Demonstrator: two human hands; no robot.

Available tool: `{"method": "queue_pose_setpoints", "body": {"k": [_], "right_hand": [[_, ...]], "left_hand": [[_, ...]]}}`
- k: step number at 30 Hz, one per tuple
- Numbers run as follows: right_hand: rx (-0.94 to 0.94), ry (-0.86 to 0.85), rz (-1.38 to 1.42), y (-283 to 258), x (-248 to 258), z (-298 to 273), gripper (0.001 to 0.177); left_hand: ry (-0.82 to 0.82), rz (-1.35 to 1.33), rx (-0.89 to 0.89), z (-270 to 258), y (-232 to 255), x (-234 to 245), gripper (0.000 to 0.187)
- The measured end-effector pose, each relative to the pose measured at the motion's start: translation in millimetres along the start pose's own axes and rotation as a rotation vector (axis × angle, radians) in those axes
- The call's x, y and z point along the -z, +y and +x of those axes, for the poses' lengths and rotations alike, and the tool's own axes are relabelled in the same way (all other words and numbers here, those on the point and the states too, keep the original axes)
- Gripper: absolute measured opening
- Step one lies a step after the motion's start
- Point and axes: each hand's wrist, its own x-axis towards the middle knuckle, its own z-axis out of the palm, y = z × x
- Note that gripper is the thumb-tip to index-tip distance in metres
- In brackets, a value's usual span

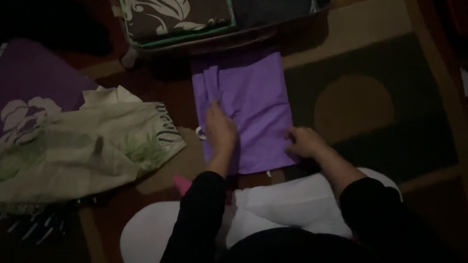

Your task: The person folds a black garment, a purple garment, and a beige garment before placing them into a suitcase.

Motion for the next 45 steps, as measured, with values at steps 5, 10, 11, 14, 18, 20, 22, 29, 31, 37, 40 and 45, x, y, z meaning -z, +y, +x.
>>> {"method": "queue_pose_setpoints", "body": {"k": [5,10,11,14,18,20,22,29,31,37,40,45], "right_hand": [[0.087,0.271,0.095,-16.5,13.9,-4.6,0.047],[0.16,0.238,0.193,-35.8,15.9,-14.8,0.051],[0.262,0.174,0.061,-39.7,13.4,-20.6,0.047],[0.514,-0.02,-0.288,-58.2,16.3,-27.7,0.041],[0.588,-0.125,-0.537,-79.7,-1.6,-39.2,0.05],[0.587,-0.071,-0.585,-76.0,-14.0,-31.8,0.052],[0.585,-0.038,-0.588,-66.6,-31.5,-22.1,0.049],[0.452,-0.165,-0.427,-52.1,-41.0,3.2,0.023],[0.454,-0.383,-0.38,-64.0,-17.5,-0.7,0.026],[0.028,-0.561,0.232,-37.0,56.0,37.4,0.03],[0.019,-0.034,0.541,-2.6,74.9,96.7,0.022],[-0.084,0.357,1.074,9.9,41.0,114.2,0.043]], "left_hand": [[-0.359,0.078,-0.167,5.2,-16.8,-31.6,0.072],[-0.426,-0.118,-0.184,13.5,-57.4,-51.1,0.072],[-0.454,-0.064,-0.211,8.1,-59.9,-40.8,0.059],[-0.457,0.108,-0.297,6.4,-36.5,-0.4,0.032],[-0.316,0.241,-0.418,8.9,-14.0,20.1,0.029],[-0.345,0.315,-0.504,19.1,-23.9,12.3,0.038],[-0.479,0.461,-0.564,30.7,-33.4,5.0,0.051],[-0.836,0.484,-0.268,44.5,-9.5,32.1,0.054],[-0.979,0.572,-0.117,42.0,-6.7,35.5,0.057],[-1.107,-0.184,0.137,33.2,-108.6,-11.4,0.079],[-0.889,-0.737,0.642,50.9,-148.5,-24.4,0.085],[-0.778,-0.577,0.173,64.4,-155.9,-13.5,0.083]]}}
